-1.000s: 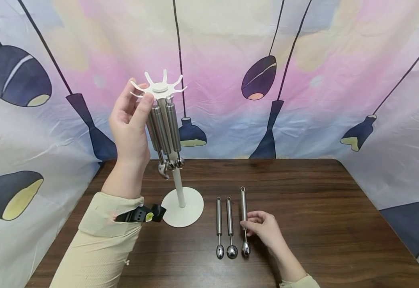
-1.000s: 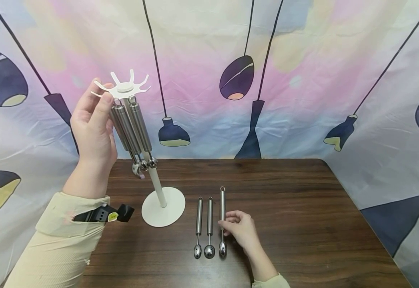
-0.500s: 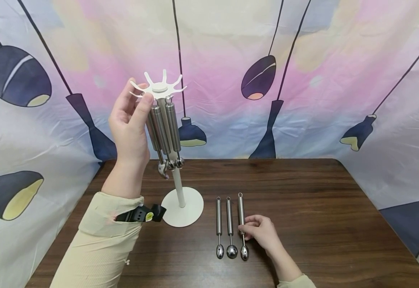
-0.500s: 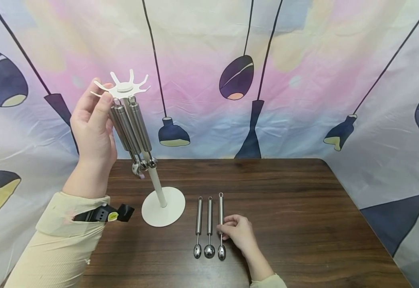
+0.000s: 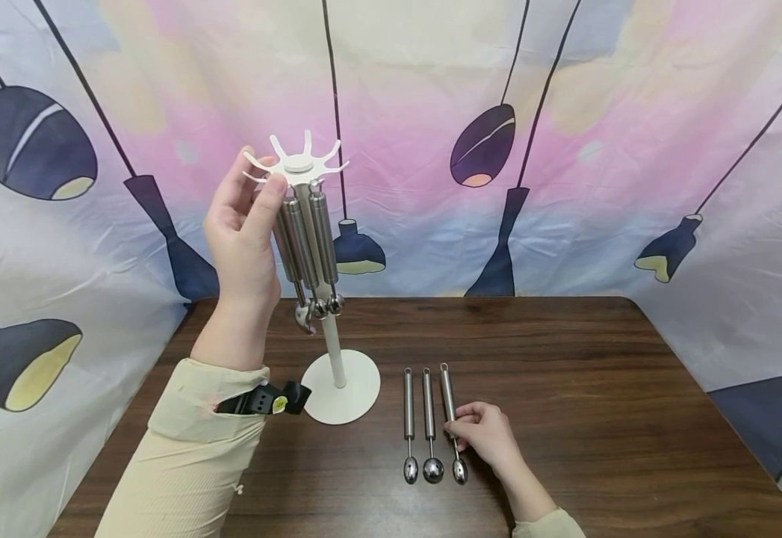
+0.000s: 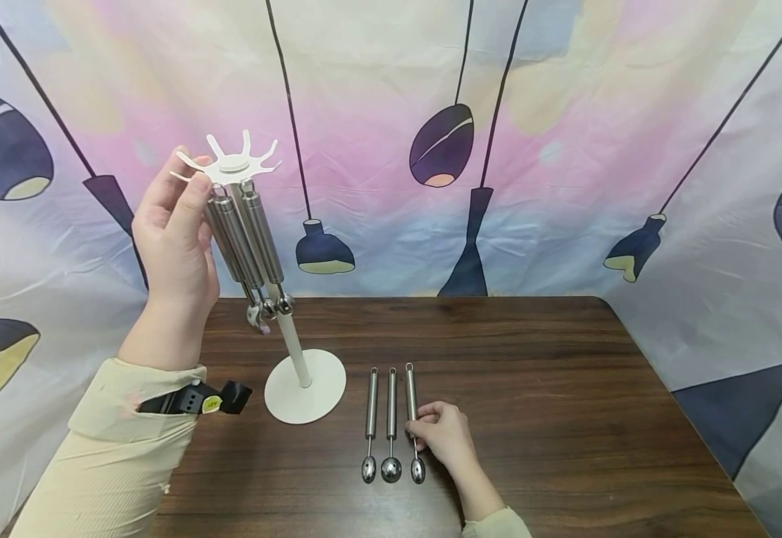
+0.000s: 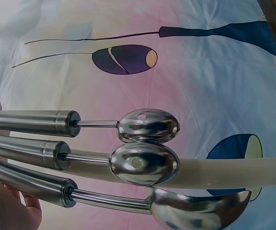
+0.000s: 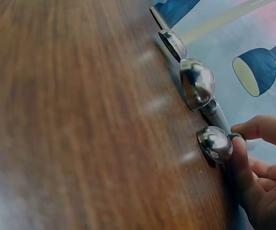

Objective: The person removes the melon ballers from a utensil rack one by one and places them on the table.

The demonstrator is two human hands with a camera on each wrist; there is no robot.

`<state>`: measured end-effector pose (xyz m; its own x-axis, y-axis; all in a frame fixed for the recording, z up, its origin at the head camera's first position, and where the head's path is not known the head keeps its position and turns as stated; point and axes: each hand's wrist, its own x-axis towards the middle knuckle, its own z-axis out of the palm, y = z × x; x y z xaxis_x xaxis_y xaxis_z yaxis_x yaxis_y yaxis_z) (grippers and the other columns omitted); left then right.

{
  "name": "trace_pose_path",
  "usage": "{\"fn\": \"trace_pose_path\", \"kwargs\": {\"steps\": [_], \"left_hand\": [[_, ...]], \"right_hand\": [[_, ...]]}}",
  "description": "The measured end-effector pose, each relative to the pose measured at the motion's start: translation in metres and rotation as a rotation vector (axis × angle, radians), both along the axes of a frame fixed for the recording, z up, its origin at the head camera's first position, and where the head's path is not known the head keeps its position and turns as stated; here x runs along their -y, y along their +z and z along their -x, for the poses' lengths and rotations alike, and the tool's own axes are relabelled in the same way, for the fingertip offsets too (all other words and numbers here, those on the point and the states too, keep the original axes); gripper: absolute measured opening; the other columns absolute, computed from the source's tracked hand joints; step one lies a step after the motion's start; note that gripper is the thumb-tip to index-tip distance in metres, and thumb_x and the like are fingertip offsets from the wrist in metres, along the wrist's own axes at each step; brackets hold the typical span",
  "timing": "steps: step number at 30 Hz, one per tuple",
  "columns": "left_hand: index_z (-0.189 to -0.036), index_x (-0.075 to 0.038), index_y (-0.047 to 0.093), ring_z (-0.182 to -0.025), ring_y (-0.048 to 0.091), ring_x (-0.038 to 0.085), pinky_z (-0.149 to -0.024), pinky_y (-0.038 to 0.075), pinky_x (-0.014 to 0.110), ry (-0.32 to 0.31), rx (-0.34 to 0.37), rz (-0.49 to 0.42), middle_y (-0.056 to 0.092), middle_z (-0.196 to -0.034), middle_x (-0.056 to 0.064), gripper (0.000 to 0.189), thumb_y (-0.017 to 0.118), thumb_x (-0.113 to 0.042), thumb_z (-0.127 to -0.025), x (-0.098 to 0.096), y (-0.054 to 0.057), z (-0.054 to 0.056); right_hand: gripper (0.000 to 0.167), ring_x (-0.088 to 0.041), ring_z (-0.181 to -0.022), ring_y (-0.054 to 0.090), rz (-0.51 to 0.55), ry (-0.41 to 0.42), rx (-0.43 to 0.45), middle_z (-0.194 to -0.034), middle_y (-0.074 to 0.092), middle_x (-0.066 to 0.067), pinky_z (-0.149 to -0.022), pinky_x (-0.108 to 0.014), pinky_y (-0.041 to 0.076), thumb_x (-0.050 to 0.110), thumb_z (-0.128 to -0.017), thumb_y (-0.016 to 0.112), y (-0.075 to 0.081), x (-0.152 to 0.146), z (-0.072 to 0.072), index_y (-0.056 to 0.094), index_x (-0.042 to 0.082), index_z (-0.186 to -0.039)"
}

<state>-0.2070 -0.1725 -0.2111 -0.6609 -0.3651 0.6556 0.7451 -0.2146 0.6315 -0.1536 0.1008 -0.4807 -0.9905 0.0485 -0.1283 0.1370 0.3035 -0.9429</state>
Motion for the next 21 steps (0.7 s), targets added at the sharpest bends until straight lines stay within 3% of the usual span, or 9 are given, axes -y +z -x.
{"fn": "trace_pose_path", "kwargs": {"steps": [6,21], "left_hand": [[-0.128,-0.001,0.06,-0.093,0.058,0.013,-0.091,0.047,0.025,-0.004,-0.001,-0.003,0.066,-0.113,0.007,0.042,0.066,-0.007,-0.087,-0.0002,0.0001,-0.0002],[-0.132,0.001,0.057,-0.095,0.057,0.013,-0.092,0.046,0.024,0.007,0.001,0.007,0.065,-0.114,0.006,0.045,0.064,-0.007,-0.088,-0.0006,-0.0005,-0.0002]], "right_hand": [[0.029,-0.012,-0.048,0.06,-0.019,-0.014,0.005,-0.073,0.069,-0.005,-0.053,-0.024,0.051,0.006,-0.074,0.078,-0.0001,0.0028,-0.002,0.065,-0.008,-0.097],[0.031,-0.01,-0.045,0.06,-0.19,-0.025,-0.028,-0.071,0.062,-0.004,-0.051,-0.024,0.049,0.01,-0.074,0.075,0.0011,0.0073,-0.0027,0.066,-0.006,-0.1]]}}
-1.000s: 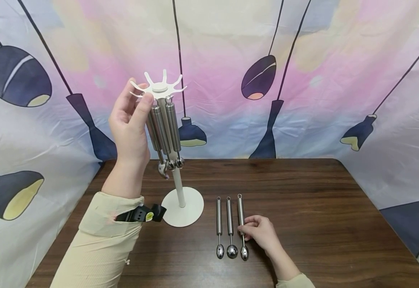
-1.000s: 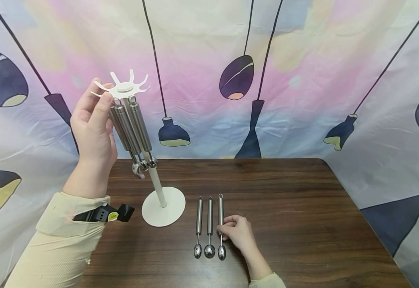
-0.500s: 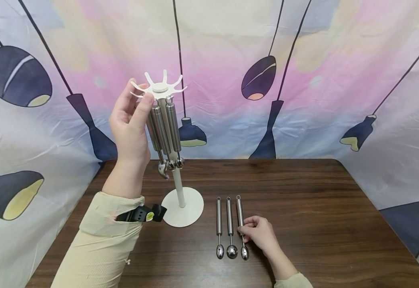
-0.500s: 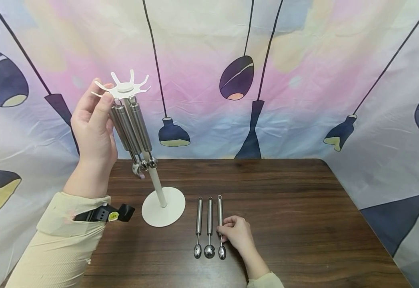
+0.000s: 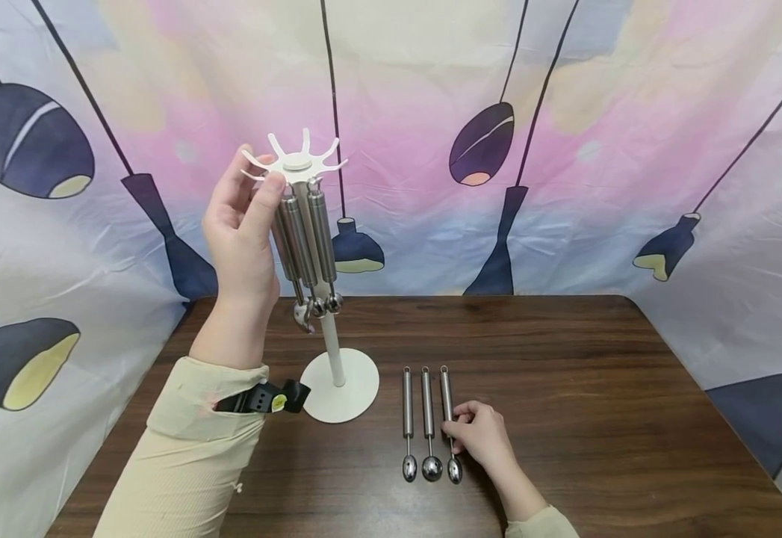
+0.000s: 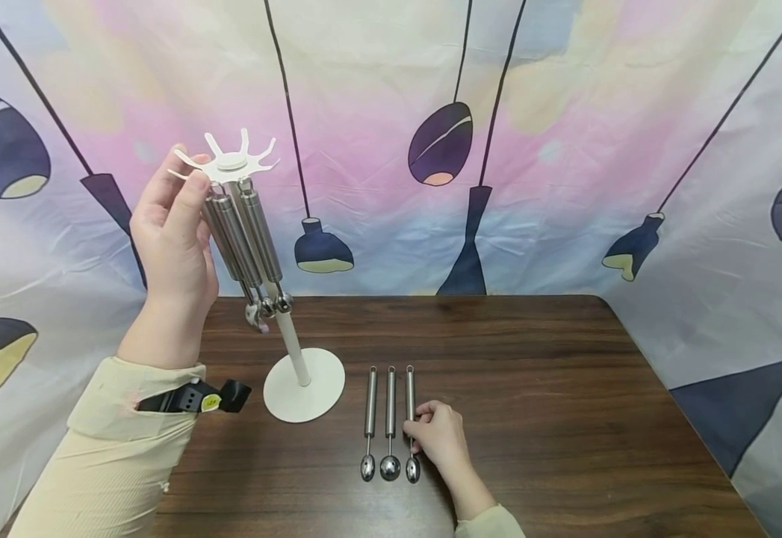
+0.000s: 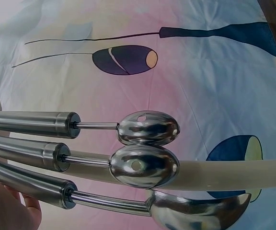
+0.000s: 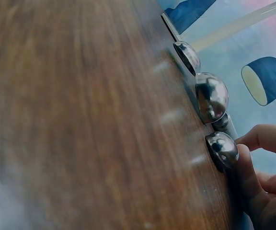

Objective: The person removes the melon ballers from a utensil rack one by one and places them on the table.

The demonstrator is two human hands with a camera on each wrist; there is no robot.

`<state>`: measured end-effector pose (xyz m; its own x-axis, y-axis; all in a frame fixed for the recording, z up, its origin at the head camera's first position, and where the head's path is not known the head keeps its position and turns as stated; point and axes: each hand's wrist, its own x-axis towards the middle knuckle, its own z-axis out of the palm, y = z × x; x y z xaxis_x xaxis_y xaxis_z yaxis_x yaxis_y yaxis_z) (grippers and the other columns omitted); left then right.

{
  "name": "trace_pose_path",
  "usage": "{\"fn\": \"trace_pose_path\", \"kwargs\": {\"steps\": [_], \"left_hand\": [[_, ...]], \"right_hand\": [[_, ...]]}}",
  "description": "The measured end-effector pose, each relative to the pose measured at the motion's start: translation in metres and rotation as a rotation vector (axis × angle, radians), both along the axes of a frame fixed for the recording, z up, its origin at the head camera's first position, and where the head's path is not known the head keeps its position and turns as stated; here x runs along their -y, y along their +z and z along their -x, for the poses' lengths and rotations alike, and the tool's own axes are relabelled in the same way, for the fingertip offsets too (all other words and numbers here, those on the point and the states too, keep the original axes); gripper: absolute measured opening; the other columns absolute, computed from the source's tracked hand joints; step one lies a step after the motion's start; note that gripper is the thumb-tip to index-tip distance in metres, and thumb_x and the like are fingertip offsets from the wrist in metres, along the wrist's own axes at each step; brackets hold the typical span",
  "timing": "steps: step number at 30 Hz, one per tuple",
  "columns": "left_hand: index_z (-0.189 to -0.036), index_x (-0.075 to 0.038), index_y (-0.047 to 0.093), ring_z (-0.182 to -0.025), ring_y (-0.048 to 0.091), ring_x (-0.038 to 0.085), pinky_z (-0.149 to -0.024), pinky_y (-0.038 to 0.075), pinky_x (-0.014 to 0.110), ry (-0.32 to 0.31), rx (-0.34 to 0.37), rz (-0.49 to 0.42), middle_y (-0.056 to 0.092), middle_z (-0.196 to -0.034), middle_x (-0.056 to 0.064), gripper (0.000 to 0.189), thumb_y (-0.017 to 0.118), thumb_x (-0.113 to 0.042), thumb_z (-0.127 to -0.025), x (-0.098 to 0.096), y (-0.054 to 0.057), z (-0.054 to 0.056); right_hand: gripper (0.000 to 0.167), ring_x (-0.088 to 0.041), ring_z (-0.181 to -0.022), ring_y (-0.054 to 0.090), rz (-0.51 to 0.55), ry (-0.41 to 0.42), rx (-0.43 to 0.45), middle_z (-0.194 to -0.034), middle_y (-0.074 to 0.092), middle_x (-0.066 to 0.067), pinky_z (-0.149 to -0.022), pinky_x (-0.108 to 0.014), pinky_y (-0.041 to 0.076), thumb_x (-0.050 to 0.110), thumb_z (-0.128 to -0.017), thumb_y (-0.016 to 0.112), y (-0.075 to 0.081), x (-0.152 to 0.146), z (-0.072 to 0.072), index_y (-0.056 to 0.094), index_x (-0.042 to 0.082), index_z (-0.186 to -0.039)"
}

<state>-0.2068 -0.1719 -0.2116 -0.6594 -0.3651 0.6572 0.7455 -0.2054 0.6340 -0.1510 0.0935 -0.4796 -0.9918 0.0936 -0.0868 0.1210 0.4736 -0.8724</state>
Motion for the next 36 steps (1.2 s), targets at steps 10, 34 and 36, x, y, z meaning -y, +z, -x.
{"fn": "trace_pose_path", "kwargs": {"steps": [10,34,36], "left_hand": [[-0.137,0.001,0.054,-0.099,0.057,0.013,-0.094,0.046,0.023,0.008,0.012,0.002,0.065,-0.118,0.01,0.051,0.064,-0.008,-0.088,0.0007,-0.001,0.0007],[-0.138,0.0,0.054,-0.098,0.058,0.014,-0.095,0.047,0.025,0.009,0.011,-0.007,0.065,-0.114,0.003,0.051,0.065,-0.008,-0.089,-0.0009,-0.001,-0.0002],[-0.137,-0.001,0.054,-0.097,0.057,0.015,-0.094,0.047,0.025,0.007,0.01,-0.014,0.065,-0.114,0.004,0.05,0.066,-0.008,-0.089,-0.0016,-0.0006,-0.0008]], "right_hand": [[0.038,-0.008,-0.042,0.056,-0.02,0.024,-0.022,-0.064,0.059,-0.001,-0.049,-0.022,0.046,0.009,-0.074,0.075,0.0003,0.0006,0.0015,0.065,-0.006,-0.107],[0.047,-0.012,-0.044,0.056,0.165,0.018,0.001,-0.067,0.053,-0.001,-0.043,-0.028,0.051,0.012,-0.078,0.079,-0.0005,-0.0045,-0.0013,0.062,-0.009,-0.116],[0.046,-0.012,-0.044,0.056,0.171,0.014,-0.001,-0.066,0.053,0.0,-0.042,-0.028,0.051,0.013,-0.079,0.079,0.0018,-0.0044,-0.0011,0.063,-0.008,-0.116]]}}
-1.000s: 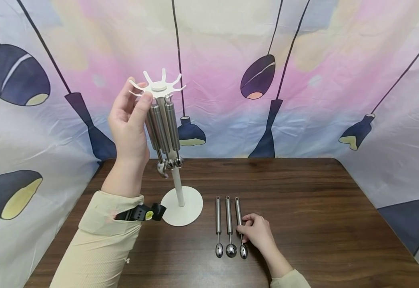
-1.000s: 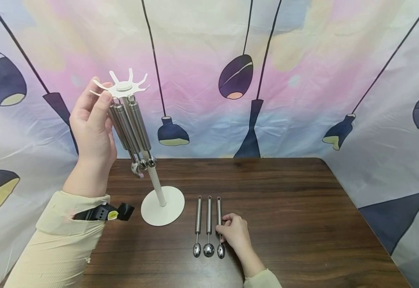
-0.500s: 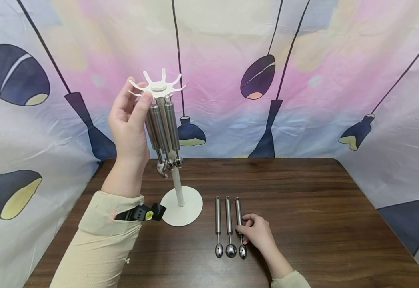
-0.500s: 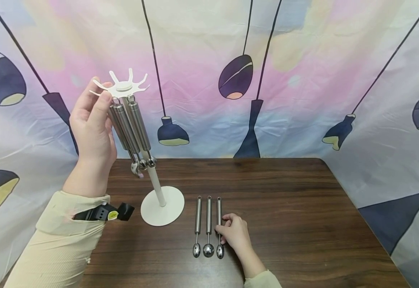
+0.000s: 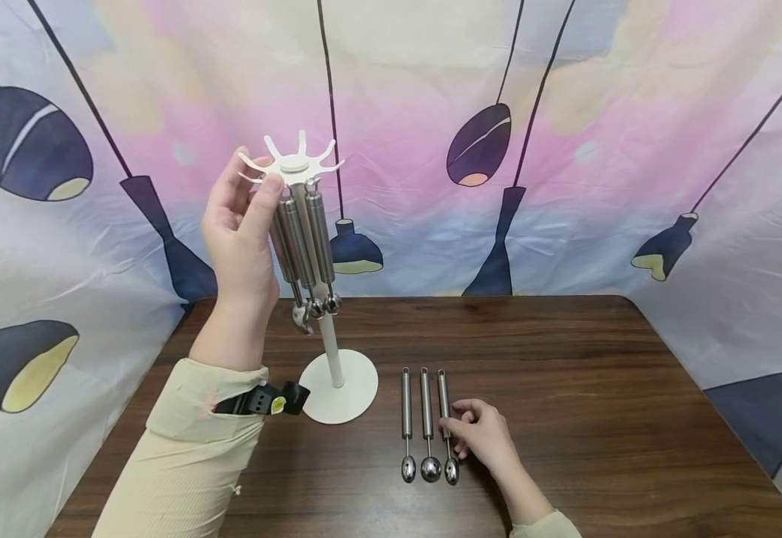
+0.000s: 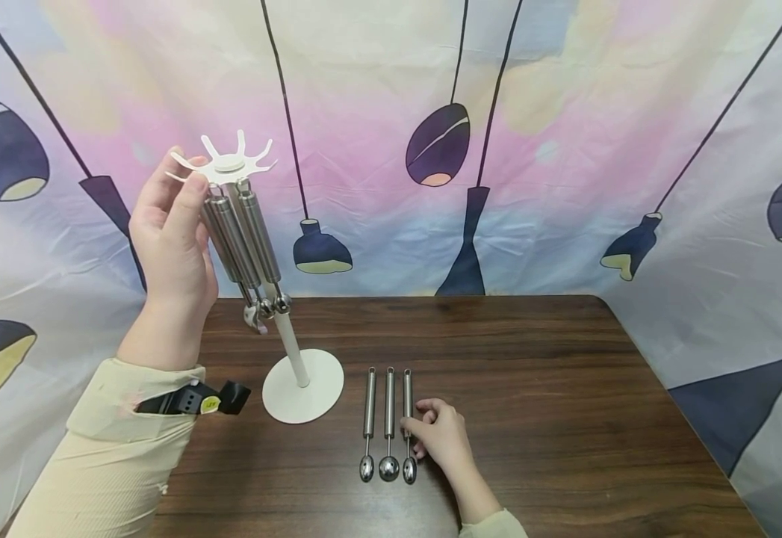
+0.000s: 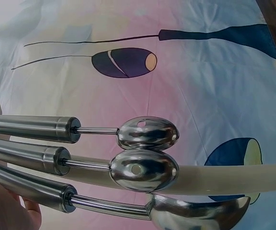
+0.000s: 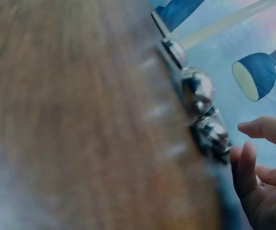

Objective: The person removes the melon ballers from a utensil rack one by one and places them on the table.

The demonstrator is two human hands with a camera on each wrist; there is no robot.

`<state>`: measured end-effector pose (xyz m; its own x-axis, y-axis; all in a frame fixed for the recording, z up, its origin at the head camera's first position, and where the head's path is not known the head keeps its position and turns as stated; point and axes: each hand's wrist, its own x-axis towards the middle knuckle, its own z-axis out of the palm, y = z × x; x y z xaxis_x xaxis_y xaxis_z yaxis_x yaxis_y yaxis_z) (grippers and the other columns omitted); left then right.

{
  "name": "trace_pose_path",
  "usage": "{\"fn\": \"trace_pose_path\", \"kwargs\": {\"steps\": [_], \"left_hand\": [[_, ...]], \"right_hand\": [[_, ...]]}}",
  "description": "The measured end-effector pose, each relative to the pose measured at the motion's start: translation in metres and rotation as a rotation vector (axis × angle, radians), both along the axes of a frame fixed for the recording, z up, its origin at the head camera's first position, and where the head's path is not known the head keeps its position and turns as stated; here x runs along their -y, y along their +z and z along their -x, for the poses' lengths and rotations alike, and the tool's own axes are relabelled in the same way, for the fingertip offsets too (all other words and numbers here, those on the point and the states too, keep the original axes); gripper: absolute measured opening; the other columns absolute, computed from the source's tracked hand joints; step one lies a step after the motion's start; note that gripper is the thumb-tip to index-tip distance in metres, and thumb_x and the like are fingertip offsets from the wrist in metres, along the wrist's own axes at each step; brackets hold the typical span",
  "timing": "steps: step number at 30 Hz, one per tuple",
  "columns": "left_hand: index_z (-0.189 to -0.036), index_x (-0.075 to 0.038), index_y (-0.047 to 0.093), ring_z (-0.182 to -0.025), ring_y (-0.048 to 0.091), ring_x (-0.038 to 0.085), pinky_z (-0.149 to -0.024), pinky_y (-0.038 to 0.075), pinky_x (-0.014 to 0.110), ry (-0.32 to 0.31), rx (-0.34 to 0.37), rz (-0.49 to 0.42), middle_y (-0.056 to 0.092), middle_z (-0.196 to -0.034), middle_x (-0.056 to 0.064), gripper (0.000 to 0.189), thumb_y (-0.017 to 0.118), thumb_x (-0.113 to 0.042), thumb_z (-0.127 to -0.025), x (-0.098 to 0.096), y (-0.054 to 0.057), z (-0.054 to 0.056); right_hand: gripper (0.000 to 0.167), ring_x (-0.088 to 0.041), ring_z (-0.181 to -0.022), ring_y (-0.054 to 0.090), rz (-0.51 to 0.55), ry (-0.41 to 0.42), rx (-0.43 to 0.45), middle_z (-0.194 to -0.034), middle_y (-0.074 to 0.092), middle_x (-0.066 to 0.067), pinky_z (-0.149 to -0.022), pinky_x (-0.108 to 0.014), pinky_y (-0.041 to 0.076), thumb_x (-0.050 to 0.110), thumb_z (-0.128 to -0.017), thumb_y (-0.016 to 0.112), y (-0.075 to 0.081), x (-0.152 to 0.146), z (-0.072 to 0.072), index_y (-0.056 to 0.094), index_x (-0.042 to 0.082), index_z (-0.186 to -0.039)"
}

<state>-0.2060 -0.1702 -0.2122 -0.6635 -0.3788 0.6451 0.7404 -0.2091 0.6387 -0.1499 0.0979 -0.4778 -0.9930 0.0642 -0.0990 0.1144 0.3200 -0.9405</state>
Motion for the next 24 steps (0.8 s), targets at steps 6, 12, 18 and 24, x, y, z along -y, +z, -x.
{"fn": "trace_pose_path", "kwargs": {"steps": [6,12,18,24], "left_hand": [[-0.131,-0.002,0.058,-0.093,0.055,0.015,-0.09,0.046,0.024,-0.004,-0.004,-0.022,0.064,-0.112,0.005,0.046,0.068,-0.006,-0.087,-0.002,0.001,-0.002],[-0.132,-0.001,0.054,-0.087,0.053,0.013,-0.085,0.046,0.022,0.02,0.007,-0.032,0.063,-0.11,0.003,0.049,0.069,-0.004,-0.085,-0.004,0.001,-0.001],[-0.134,0.001,0.051,-0.088,0.052,0.012,-0.084,0.047,0.021,0.056,0.017,-0.031,0.062,-0.112,0.003,0.055,0.071,-0.004,-0.083,-0.006,0.001,-0.002],[-0.135,0.002,0.048,-0.088,0.05,0.012,-0.083,0.046,0.022,0.069,0.023,-0.031,0.061,-0.115,0.004,0.058,0.073,-0.005,-0.083,-0.007,0.002,-0.003]], "right_hand": [[0.043,-0.013,-0.045,0.056,0.023,-0.002,-0.02,-0.067,0.054,0.0,-0.042,-0.027,0.049,0.012,-0.08,0.077,0.011,0.002,0.002,0.064,-0.005,-0.118],[0.043,-0.013,-0.046,0.056,0.082,0.018,-0.064,-0.071,0.055,-0.001,-0.044,-0.026,0.05,0.009,-0.081,0.078,0.025,0.007,0.004,0.064,-0.006,-0.118],[0.042,-0.012,-0.051,0.056,0.131,0.04,-0.093,-0.071,0.059,-0.002,-0.048,-0.025,0.051,0.007,-0.081,0.077,0.043,0.014,0.008,0.064,-0.006,-0.118],[0.04,-0.017,-0.057,0.061,0.151,0.069,-0.12,-0.074,0.061,-0.004,-0.053,-0.033,0.056,0.007,-0.082,0.076,0.061,0.02,0.011,0.064,-0.006,-0.118]]}}
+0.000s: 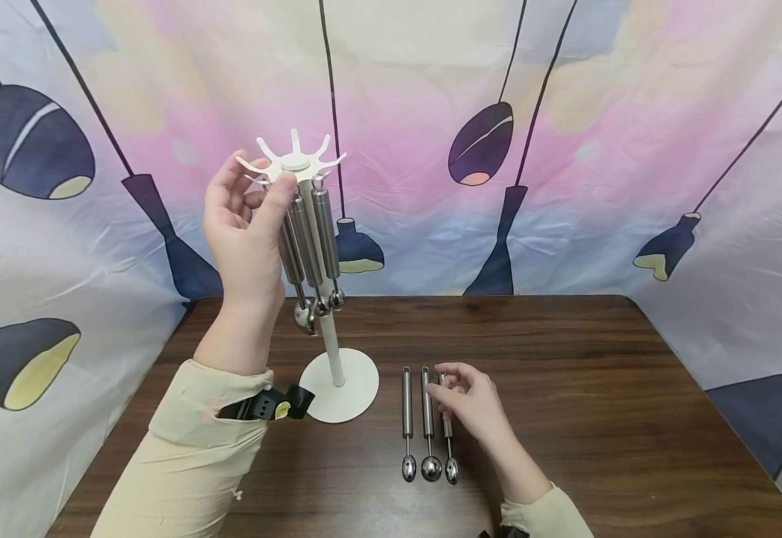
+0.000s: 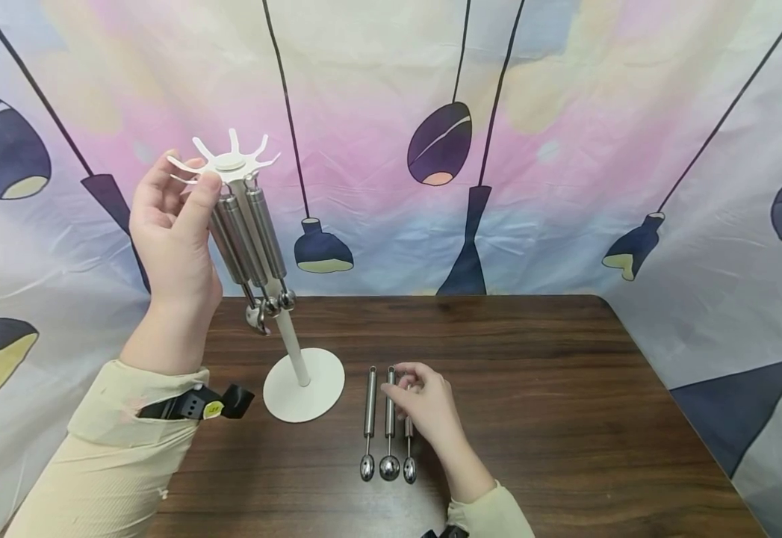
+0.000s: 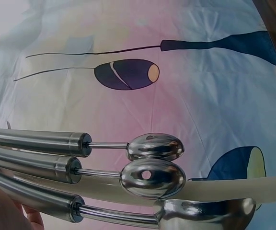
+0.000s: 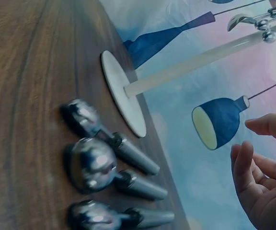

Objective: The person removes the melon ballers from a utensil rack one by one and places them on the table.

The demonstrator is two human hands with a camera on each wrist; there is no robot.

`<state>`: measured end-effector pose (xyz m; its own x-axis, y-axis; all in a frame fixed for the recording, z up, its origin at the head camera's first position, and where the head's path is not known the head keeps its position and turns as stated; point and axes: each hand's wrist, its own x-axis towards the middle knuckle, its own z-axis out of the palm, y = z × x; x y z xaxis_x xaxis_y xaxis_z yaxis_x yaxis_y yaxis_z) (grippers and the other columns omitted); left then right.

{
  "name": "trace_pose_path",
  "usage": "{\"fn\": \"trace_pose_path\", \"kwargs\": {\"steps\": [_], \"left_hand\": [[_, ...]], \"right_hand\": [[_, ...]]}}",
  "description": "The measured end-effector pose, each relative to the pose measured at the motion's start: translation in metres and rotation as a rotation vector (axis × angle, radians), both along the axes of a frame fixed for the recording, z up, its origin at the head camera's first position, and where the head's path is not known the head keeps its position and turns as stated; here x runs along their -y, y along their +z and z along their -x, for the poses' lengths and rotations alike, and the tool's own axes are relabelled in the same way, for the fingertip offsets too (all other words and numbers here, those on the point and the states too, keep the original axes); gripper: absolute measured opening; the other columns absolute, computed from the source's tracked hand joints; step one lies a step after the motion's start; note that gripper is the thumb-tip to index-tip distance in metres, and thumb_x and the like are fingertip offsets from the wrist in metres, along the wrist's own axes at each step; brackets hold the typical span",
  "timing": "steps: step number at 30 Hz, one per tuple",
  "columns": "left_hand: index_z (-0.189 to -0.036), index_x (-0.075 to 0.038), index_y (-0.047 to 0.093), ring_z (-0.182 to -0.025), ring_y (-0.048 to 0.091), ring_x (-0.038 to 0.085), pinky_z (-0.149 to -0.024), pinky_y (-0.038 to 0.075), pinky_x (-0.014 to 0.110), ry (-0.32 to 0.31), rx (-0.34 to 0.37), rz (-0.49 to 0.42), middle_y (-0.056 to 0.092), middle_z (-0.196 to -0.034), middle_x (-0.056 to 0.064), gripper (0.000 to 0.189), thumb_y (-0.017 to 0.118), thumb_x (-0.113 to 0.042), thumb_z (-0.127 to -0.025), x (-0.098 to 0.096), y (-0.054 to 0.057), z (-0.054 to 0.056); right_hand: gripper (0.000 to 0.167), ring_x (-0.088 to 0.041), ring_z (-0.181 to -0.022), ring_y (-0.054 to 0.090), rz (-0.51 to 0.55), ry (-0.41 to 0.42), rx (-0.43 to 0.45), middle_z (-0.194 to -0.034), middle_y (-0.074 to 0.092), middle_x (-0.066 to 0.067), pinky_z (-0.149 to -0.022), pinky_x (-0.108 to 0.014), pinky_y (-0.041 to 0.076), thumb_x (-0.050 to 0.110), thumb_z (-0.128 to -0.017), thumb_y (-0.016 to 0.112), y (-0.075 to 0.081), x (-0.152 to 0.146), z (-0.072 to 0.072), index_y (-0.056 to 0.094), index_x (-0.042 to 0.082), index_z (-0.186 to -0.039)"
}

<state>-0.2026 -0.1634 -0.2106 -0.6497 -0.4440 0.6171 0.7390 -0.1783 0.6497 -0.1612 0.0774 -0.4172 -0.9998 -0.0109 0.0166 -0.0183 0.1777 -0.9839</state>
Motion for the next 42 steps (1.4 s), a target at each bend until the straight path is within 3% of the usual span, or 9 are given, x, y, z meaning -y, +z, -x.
{"fn": "trace_pose_path", "kwargs": {"steps": [5,11,16,22,29,36,42], "left_hand": [[-0.136,0.004,0.046,-0.09,0.05,0.013,-0.084,0.046,0.022,0.012,-0.004,0.012,0.061,-0.115,0.004,0.061,0.073,-0.006,-0.082,0.0,0.001,-0.002],[-0.131,0.0,0.049,-0.089,0.05,0.013,-0.079,0.046,0.02,0.024,0.001,0.009,0.061,-0.113,0.003,0.057,0.075,-0.005,-0.081,-0.001,0.001,-0.001],[-0.128,-0.003,0.051,-0.087,0.051,0.013,-0.074,0.046,0.019,0.031,-0.002,0.003,0.061,-0.112,0.003,0.054,0.076,-0.004,-0.08,-0.003,0.002,-0.001],[-0.128,-0.005,0.05,-0.088,0.05,0.012,-0.073,0.045,0.019,0.034,0.009,0.007,0.061,-0.115,0.004,0.055,0.077,-0.004,-0.08,-0.004,0.002,-0.003],[-0.136,0.0,0.045,-0.094,0.05,0.014,-0.081,0.047,0.022,0.009,0.028,0.001,0.06,-0.119,0.004,0.061,0.074,-0.004,-0.084,-0.003,0.001,-0.006],[-0.135,0.0,0.049,-0.096,0.052,0.015,-0.09,0.045,0.023,-0.017,0.044,-0.015,0.061,-0.116,0.003,0.051,0.07,-0.005,-0.089,0.001,0.002,-0.007],[-0.138,-0.004,0.053,-0.1,0.053,0.011,-0.078,0.042,0.021,-0.03,0.091,-0.009,0.066,-0.116,0.001,0.043,0.061,-0.011,-0.097,0.009,0.001,-0.008]], "right_hand": [[0.037,-0.015,-0.054,0.059,0.006,0.035,-0.035,-0.074,0.061,-0.003,-0.056,-0.035,0.057,0.005,-0.083,0.075,0.011,0.005,0.003,0.065,-0.004,-0.117],[0.036,-0.015,-0.055,0.061,0.018,0.048,-0.06,-0.075,0.063,-0.002,-0.057,-0.028,0.055,0.006,-0.083,0.075,0.025,0.014,0.007,0.066,-0.003,-0.117],[0.036,-0.012,-0.064,0.065,0.029,0.062,-0.091,-0.082,0.066,-0.007,-0.061,-0.024,0.056,0.007,-0.084,0.074,0.036,0.02,0.011,0.065,-0.003,-0.118],[0.037,-0.012,-0.069,0.068,0.002,0.092,-0.135,-0.094,0.07,-0.014,-0.07,-0.028,0.058,0.011,-0.086,0.073,0.049,0.026,0.017,0.065,0.0,-0.12],[0.034,-0.033,-0.091,0.072,0.008,0.132,-0.181,-0.106,0.072,-0.016,-0.076,-0.027,0.057,0.014,-0.089,0.071,0.067,0.034,0.025,0.066,0.003,-0.121],[0.031,-0.021,-0.098,0.072,0.039,0.164,-0.223,-0.111,0.074,-0.012,-0.085,-0.032,0.058,0.018,-0.09,0.072,0.086,0.042,0.028,0.068,0.007,-0.119],[0.033,-0.02,-0.11,0.069,0.102,0.22,-0.283,-0.118,0.071,-0.016,-0.093,-0.033,0.055,0.017,-0.091,0.07,0.1,0.052,0.032,0.066,0.007,-0.123]]}}
